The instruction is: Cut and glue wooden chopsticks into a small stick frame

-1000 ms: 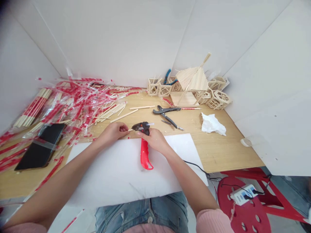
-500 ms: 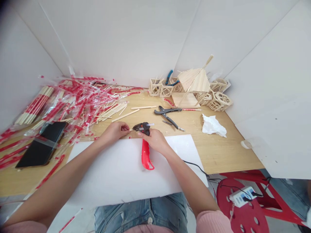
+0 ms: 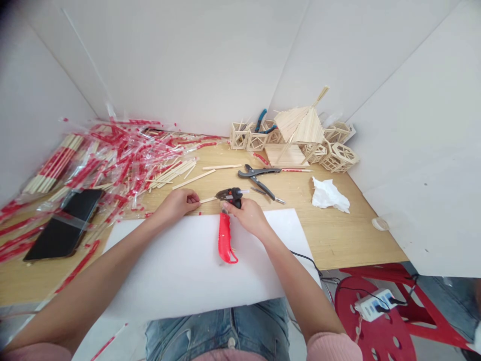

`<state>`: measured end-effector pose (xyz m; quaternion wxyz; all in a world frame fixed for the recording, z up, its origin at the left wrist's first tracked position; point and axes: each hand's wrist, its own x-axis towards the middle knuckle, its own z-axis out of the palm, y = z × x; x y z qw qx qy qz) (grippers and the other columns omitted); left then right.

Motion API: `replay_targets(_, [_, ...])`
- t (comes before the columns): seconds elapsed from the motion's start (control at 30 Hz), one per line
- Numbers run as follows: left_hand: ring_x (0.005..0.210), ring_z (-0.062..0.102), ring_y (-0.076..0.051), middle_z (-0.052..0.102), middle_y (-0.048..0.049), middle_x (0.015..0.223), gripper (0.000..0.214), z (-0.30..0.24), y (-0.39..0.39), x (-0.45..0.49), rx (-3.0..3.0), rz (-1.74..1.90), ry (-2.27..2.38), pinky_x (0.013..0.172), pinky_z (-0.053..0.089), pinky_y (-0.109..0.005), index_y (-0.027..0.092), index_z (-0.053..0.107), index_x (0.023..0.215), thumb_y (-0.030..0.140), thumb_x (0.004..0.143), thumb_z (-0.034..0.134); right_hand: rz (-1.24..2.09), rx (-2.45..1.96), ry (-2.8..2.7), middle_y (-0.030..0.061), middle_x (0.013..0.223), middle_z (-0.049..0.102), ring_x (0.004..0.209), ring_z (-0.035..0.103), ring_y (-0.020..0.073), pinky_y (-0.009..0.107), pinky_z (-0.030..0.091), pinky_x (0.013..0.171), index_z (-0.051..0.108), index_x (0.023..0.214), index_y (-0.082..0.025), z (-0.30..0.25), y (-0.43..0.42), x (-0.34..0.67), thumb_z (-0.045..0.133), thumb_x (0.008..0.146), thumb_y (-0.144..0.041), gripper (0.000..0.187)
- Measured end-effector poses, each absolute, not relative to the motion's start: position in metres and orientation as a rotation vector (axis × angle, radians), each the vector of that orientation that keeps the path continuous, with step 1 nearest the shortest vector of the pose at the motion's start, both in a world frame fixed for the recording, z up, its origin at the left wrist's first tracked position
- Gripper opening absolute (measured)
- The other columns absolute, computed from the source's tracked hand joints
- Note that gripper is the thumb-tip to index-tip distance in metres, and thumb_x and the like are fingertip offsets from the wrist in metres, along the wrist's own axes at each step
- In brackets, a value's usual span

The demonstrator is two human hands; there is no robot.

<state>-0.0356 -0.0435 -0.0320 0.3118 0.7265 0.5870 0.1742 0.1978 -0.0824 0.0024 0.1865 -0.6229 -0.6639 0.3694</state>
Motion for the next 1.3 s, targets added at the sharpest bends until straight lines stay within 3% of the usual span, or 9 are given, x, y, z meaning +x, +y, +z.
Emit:
replay_targets(0.27, [0.065, 0.056, -0.016, 0.063, -0.0031, 0.072, 0.023, -0.035, -0.044, -0.036, 1.93, 0.453, 1.55, 0.057, 0.038, -0.025, 0.017, 0.06, 0.079, 0.037, 0.07, 0.057, 1.015, -1.709, -1.957, 0.0, 0.058, 0.051, 0.056, 0.045, 0.0135, 0.023, 0.028, 0.051, 0.059, 0.066, -0.015, -0.003, -0.086, 0.183, 0.043, 0.074, -0.067, 0.055])
replay_targets(0.6, [0.074, 0.056, -0.015, 0.062, -0.0004, 0.086, 0.03, -0.037, -0.047, -0.027, 1.98, 0.491, 1.637, 0.059, 0.036, -0.024, 0.023, 0.052, 0.097, 0.034, 0.069, 0.058, 1.072, -1.725, -1.888, 0.0006, 0.057, 0.052, 0.054, 0.046, 0.0126, 0.023, 0.03, 0.05, 0.06, 0.066, -0.015, -0.002, -0.085, 0.198, 0.044, 0.074, -0.065, 0.053])
replay_targets(1.3, [0.073, 0.056, -0.015, 0.063, 0.0001, 0.083, 0.026, -0.035, -0.047, -0.028, 1.929, 0.474, 1.622, 0.058, 0.036, -0.024, 0.023, 0.054, 0.093, 0.032, 0.069, 0.057, 1.052, -1.845, -1.693, 0.0008, 0.056, 0.054, 0.048, 0.046, 0.0124, 0.025, 0.033, 0.047, 0.056, 0.064, -0.016, -0.007, -0.079, 0.233, 0.048, 0.071, -0.067, 0.052])
